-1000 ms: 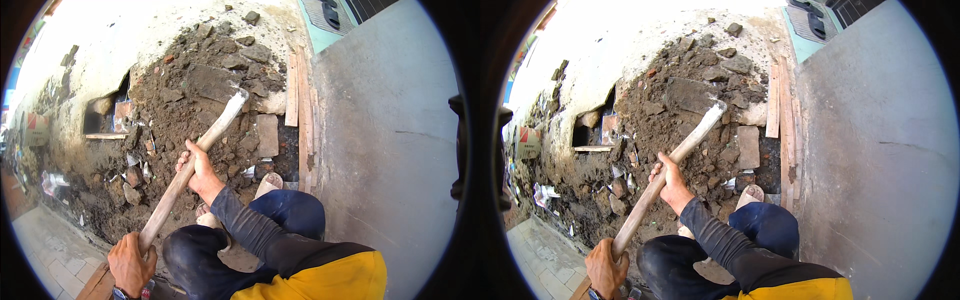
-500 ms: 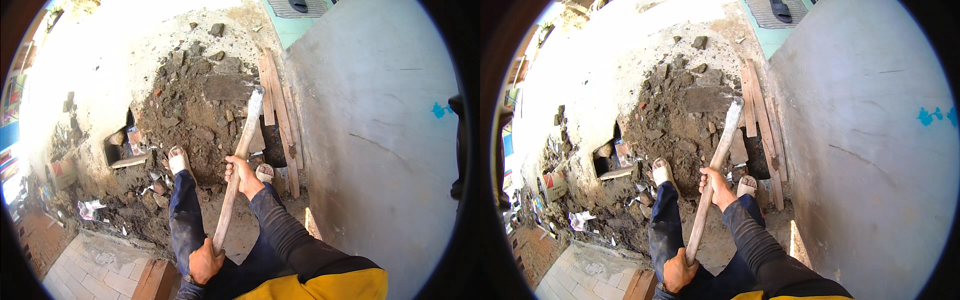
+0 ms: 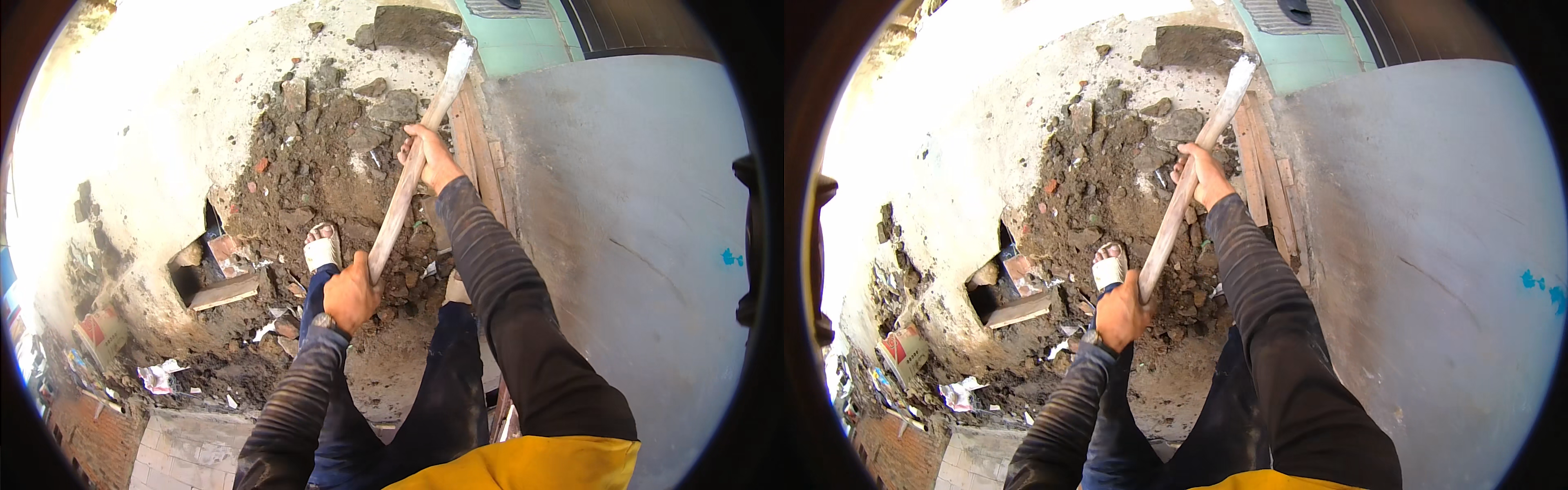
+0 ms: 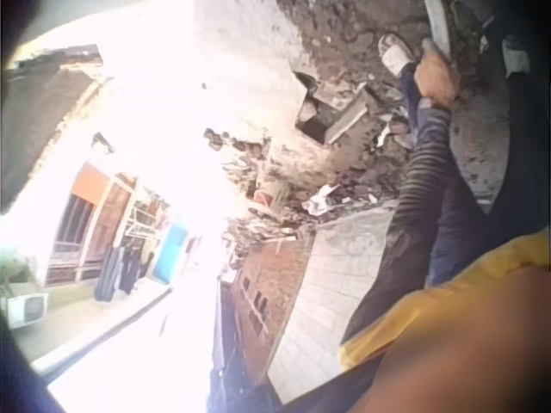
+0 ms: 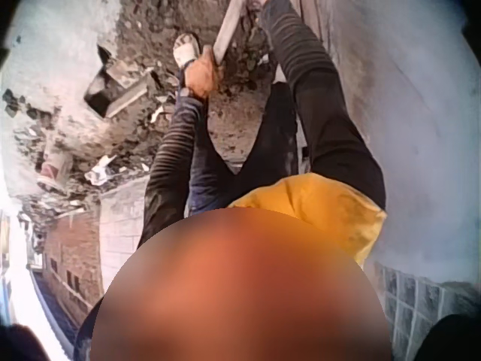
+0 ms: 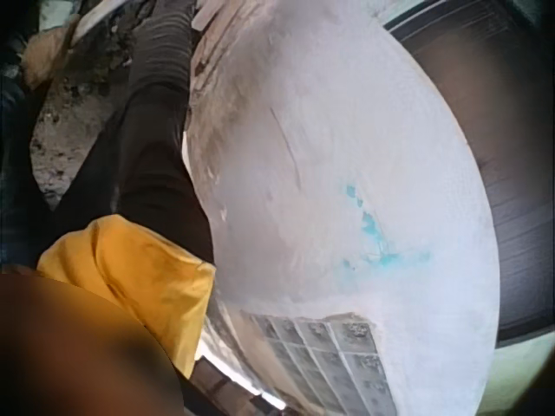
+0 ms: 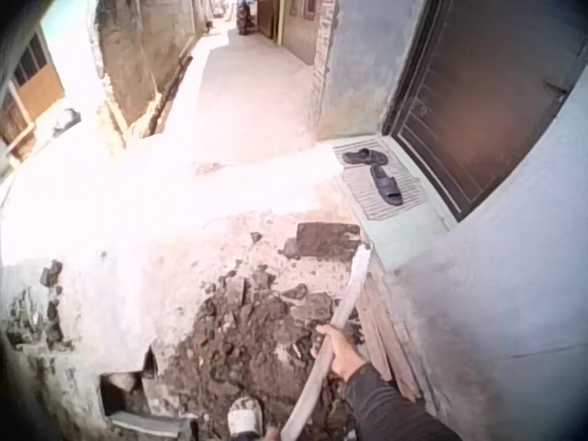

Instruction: The person uses a pickaxe to break up and move soil and debris in a partially demolished indoor area. They repeatedly strike the ground, lift chunks of dirt and rubble, and shift materials aside to clear the space.

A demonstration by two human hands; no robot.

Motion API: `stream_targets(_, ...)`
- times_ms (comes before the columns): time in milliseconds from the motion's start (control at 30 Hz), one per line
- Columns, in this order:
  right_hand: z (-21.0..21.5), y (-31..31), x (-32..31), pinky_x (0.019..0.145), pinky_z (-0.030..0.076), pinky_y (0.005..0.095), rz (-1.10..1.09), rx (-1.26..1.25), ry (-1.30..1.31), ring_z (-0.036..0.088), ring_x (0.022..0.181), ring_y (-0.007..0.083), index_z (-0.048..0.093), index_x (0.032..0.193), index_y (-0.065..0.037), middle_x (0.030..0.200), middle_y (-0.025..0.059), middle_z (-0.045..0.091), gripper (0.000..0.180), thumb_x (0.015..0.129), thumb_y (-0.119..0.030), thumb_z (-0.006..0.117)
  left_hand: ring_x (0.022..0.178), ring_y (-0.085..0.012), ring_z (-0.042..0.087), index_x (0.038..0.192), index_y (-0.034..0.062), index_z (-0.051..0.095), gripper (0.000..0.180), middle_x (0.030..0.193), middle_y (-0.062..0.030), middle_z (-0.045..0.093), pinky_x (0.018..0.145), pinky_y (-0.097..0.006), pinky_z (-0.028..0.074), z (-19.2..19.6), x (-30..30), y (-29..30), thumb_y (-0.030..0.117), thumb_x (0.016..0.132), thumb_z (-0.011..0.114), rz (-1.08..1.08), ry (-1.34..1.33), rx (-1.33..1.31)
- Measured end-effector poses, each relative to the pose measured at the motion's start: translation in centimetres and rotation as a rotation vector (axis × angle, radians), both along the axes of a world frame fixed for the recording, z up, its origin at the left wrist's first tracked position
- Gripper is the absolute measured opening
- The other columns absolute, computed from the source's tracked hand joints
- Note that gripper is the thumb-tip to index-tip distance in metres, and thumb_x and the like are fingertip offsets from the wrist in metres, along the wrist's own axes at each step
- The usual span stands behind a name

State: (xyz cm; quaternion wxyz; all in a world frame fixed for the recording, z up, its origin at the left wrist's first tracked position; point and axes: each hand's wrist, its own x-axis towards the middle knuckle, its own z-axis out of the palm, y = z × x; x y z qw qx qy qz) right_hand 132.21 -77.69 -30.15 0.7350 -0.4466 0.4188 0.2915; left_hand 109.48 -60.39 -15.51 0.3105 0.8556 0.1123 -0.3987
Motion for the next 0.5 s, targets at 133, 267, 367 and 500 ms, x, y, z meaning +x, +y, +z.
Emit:
stream_targets(133, -3.2, 2.9, 1.1, 0.059, 0.057, 0.0398, 0.13, -0.205, -0.008, 0.058, 0.065, 0.0192, 0.058, 0.099, -0.004, 0.08, 0.0042, 0.057, 0.021, 0.089, -0.012, 0.075, 0.083, -0.0478, 0.072, 0.112, 0.0019, 0.053, 0.043, 0.085, -0.0281, 0.071, 0.076, -0.053, 0.058, -2.6, 2.5, 2.8, 0.026, 0.084, 0.076, 0.003, -0.033, -0.114)
stream_targets(267, -2.6, 5.7, -9.8, 0.054, 0.054, 0.036, 0.158, -0.254, 0.205, 0.056, 0.064, 0.016, 0.06, 0.094, -0.009, 0.078, 0.0026, 0.056, 0.014, 0.091, -0.011, 0.074, 0.086, -0.0493, 0.071, 0.11, 0.0014, 0.053, 0.046, 0.087, -0.0286, 0.071, 0.079, -0.056, 0.057, 1.9, -4.7, 5.0, 0.026, 0.08, 0.078, 0.026, 0.246, -0.142)
stream_targets(367, -1.2, 6.8, -17.9, 0.053, 0.054, 0.0362, 0.099, -0.249, 0.295, 0.058, 0.064, 0.0161, 0.062, 0.091, -0.009, 0.078, 0.0024, 0.057, 0.016, 0.089, -0.014, 0.076, 0.085, -0.0497, 0.071, 0.108, 0.0013, 0.052, 0.046, 0.086, -0.0277, 0.071, 0.079, -0.057, 0.056, 6.0, -10.1, 6.6, 0.025, 0.078, 0.077, 0.0, 0.276, -0.109)
stream_targets(500, 3.7, 7.0, -26.0, 0.052, 0.055, 0.0366, 0.073, -0.237, 0.407, 0.06, 0.06, 0.0171, 0.063, 0.09, -0.007, 0.076, 0.003, 0.059, 0.019, 0.087, -0.016, 0.079, 0.084, -0.0508, 0.069, 0.104, 0.001, 0.052, 0.044, 0.085, -0.0279, 0.07, 0.078, -0.058, 0.055, 11.7, -14.8, 7.3, 0.027, 0.078, 0.077, -0.003, 0.425, -0.142)
